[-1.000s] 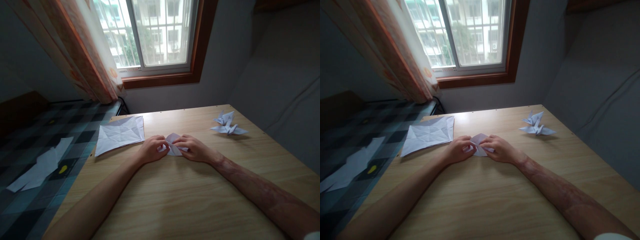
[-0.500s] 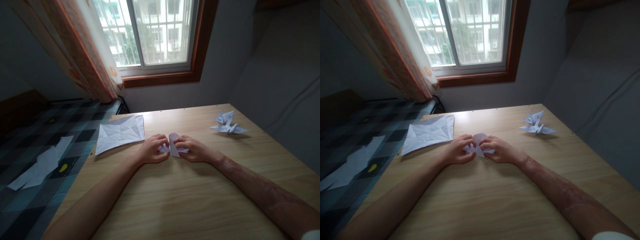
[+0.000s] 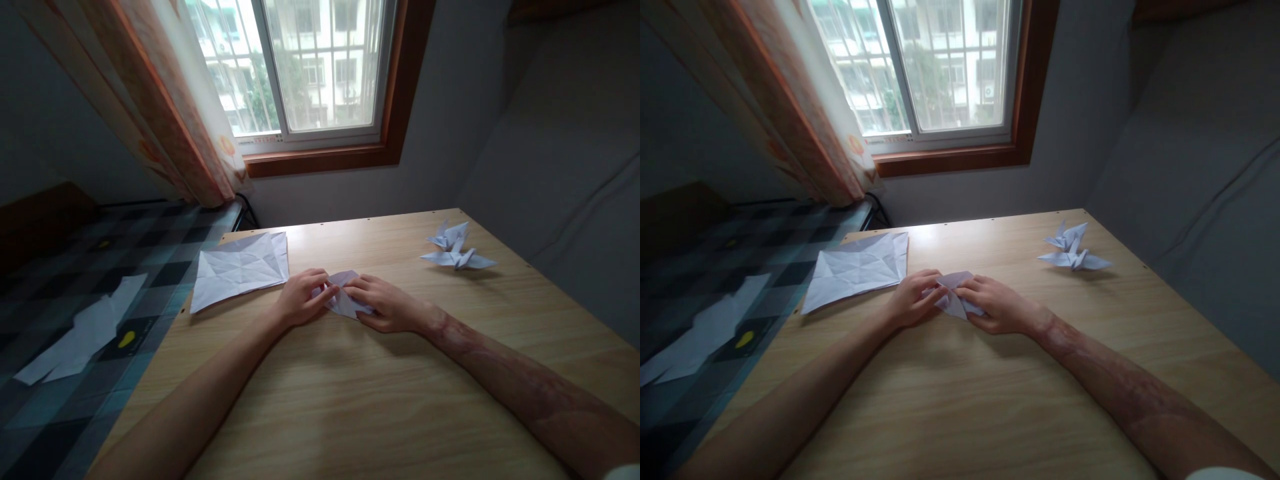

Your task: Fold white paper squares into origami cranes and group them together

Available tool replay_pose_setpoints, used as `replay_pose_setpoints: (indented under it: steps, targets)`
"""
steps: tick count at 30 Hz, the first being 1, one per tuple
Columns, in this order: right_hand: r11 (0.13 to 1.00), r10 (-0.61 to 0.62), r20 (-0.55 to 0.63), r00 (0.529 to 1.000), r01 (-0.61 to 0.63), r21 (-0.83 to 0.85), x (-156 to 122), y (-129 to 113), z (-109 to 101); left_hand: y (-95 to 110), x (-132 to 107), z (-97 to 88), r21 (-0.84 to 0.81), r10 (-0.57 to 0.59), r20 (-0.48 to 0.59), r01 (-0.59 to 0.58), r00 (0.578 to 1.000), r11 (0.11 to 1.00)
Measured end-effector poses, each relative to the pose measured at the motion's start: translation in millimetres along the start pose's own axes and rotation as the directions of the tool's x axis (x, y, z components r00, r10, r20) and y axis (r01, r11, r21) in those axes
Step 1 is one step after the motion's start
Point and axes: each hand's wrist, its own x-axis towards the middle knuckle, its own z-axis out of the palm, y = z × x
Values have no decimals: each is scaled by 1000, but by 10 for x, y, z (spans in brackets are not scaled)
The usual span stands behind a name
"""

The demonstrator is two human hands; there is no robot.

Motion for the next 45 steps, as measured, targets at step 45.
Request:
replay_pose_setpoints:
  steps: [45]
  targets:
    - [986,-73,1,997,72,-154,41,-80,77,-83,127,-368,-166,-509,189,538,840,826]
